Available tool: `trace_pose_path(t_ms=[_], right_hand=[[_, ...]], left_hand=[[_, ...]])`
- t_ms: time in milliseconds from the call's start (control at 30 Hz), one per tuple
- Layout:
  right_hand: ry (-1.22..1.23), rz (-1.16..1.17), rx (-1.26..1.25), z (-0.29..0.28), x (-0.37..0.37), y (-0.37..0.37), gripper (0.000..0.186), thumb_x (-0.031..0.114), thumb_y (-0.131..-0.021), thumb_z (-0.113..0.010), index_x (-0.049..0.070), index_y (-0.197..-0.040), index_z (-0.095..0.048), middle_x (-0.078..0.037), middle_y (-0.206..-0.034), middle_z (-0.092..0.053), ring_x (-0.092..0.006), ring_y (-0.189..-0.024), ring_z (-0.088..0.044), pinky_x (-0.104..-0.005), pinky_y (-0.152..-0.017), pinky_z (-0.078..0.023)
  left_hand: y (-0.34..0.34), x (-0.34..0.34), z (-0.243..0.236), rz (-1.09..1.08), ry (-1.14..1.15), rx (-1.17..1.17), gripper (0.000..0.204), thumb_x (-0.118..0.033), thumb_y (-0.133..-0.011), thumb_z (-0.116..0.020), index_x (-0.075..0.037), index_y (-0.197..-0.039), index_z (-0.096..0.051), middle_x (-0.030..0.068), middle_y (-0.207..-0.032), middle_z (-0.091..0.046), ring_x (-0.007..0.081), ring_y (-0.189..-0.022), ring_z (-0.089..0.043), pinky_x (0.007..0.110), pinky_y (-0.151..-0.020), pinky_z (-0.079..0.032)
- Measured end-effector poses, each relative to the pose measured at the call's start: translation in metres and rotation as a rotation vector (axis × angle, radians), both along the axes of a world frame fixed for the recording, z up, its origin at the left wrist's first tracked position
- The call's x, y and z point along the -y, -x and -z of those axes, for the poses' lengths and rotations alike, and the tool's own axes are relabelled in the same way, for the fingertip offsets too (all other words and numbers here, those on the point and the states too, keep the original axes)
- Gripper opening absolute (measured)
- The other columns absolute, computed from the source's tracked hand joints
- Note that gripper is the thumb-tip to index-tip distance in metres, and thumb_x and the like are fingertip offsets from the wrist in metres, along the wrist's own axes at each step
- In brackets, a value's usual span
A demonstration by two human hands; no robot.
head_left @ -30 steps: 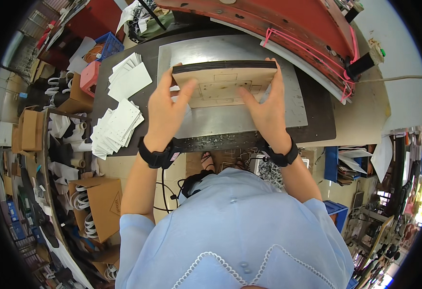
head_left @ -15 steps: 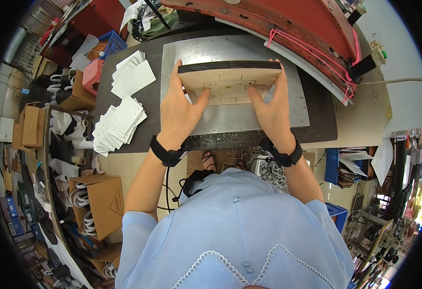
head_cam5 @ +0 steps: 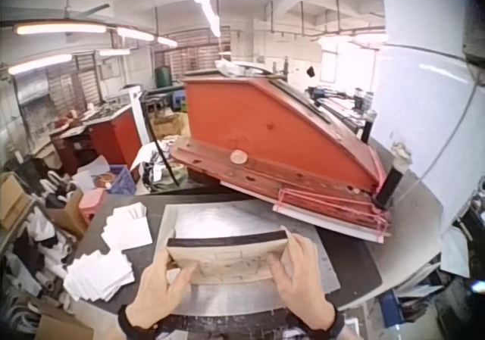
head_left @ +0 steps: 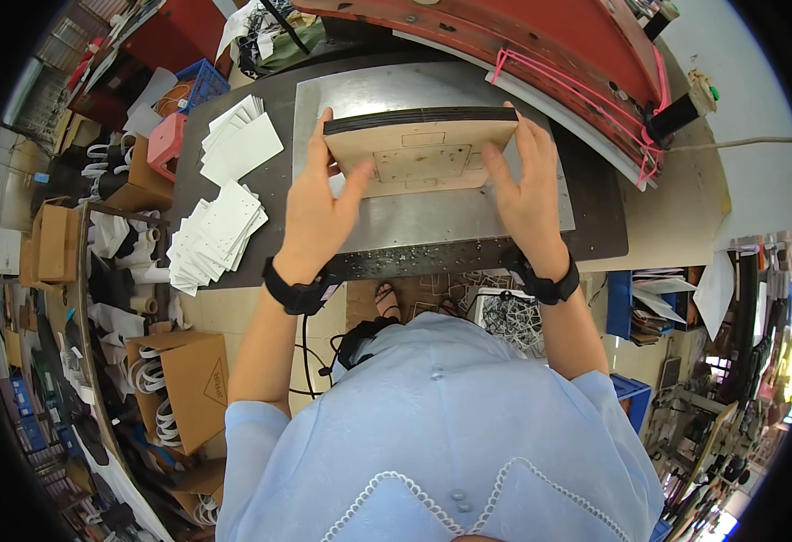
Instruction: Using a manual leather cutting press to punch shapes out of white leather sheets.
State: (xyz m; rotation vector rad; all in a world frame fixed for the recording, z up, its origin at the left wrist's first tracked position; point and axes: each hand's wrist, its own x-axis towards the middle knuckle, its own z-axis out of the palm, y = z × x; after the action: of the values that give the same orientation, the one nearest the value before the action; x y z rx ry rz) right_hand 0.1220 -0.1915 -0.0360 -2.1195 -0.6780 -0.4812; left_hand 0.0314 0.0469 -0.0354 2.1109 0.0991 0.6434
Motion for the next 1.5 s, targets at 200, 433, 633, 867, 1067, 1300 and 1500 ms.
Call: trace_pose_path(t_ms=[200,433,633,867,1067,1300,1500], right_hand=[[-0.118,-0.048,-0.568,-0.035,0.022,0.012,0.043,0.034,-0.101,-0.052,0.002,-0.129,-0.058,-0.009,-0.085,-0.065,-0.0173,-0.079,-0.062,-0.0309,-0.074,-0.05],[-0.509,-0.33,-0.744,-0.003,0.056,0.068,0.04,0.022,-0.096,-0.065,0.001,-0.129,-0.056,-0.004,-0.094,-0.066,-0.0092,-0.081,-0.061,-0.025,-0.072,-0.05],[-0.324,-0.287,-0.618,-0.013,0.042,0.042,0.051,0.011,-0.089,-0.074,0.002,-0.134,-0.053,-0.008,-0.114,-0.061,-0.0111,-0.097,-0.059,-0.0273,-0.085,-0.049],[-0.444,-0.34,-0.562,0.026,0.0,-0.049,0.046,0.017,-0.094,-0.069,0.002,-0.132,-0.049,-0.006,-0.109,-0.062,-0.0102,-0.096,-0.057,-0.0271,-0.081,-0.047],[-0.196,-0.229,-0.662,0.002,0.046,0.034,0.037,0.015,-0.092,-0.071,0.002,-0.124,-0.058,-0.001,-0.096,-0.062,-0.005,-0.083,-0.052,-0.0215,-0.072,-0.043],[-0.297,-0.227,-0.602,-0.026,0.092,0.087,0.041,0.011,-0.088,-0.075,0.004,-0.126,-0.061,0.004,-0.073,-0.053,-0.0028,-0.065,-0.044,-0.0205,-0.06,-0.038],[-0.433,-0.245,-0.767,-0.005,0.074,0.066,0.038,0.009,-0.09,-0.072,0.004,-0.126,-0.06,0.005,-0.091,-0.054,-0.0029,-0.077,-0.047,-0.0203,-0.065,-0.04]], left_hand=[[0.026,-0.004,-0.035,0.025,-0.091,-0.136,0.034,-0.013,-0.09,-0.069,-0.002,-0.122,-0.064,0.0103,-0.099,-0.068,0.0156,-0.086,-0.063,0.027,-0.071,-0.049],[0.09,0.004,-0.006,0.232,-0.305,0.033,0.039,0.008,-0.074,-0.071,0.001,-0.112,-0.064,0.0185,-0.115,-0.068,0.0312,-0.097,-0.068,0.034,-0.082,-0.055],[0.046,-0.013,0.003,0.17,-0.5,0.215,0.042,0.008,-0.078,-0.065,0.0,-0.119,-0.059,0.0182,-0.121,-0.065,0.0344,-0.096,-0.068,0.037,-0.077,-0.057],[-0.047,-0.032,0.005,0.108,-0.576,0.095,0.027,-0.004,-0.085,-0.066,-0.004,-0.111,-0.056,0.0138,-0.114,-0.065,0.0377,-0.094,-0.064,0.041,-0.075,-0.055],[0.05,-0.01,-0.022,0.242,-0.6,0.02,0.026,0.0,-0.081,-0.065,-0.002,-0.107,-0.061,0.0154,-0.11,-0.065,0.0342,-0.086,-0.066,0.038,-0.071,-0.056],[0.087,0.015,-0.052,0.35,-0.448,-0.038,0.032,0.002,-0.076,-0.069,0.0,-0.107,-0.061,0.0161,-0.111,-0.067,0.0309,-0.088,-0.068,0.035,-0.07,-0.057],[0.07,0.016,-0.037,0.307,-0.572,-0.023,0.031,0.003,-0.079,-0.067,0.001,-0.109,-0.061,0.0153,-0.111,-0.067,0.0307,-0.085,-0.067,0.034,-0.069,-0.056]])
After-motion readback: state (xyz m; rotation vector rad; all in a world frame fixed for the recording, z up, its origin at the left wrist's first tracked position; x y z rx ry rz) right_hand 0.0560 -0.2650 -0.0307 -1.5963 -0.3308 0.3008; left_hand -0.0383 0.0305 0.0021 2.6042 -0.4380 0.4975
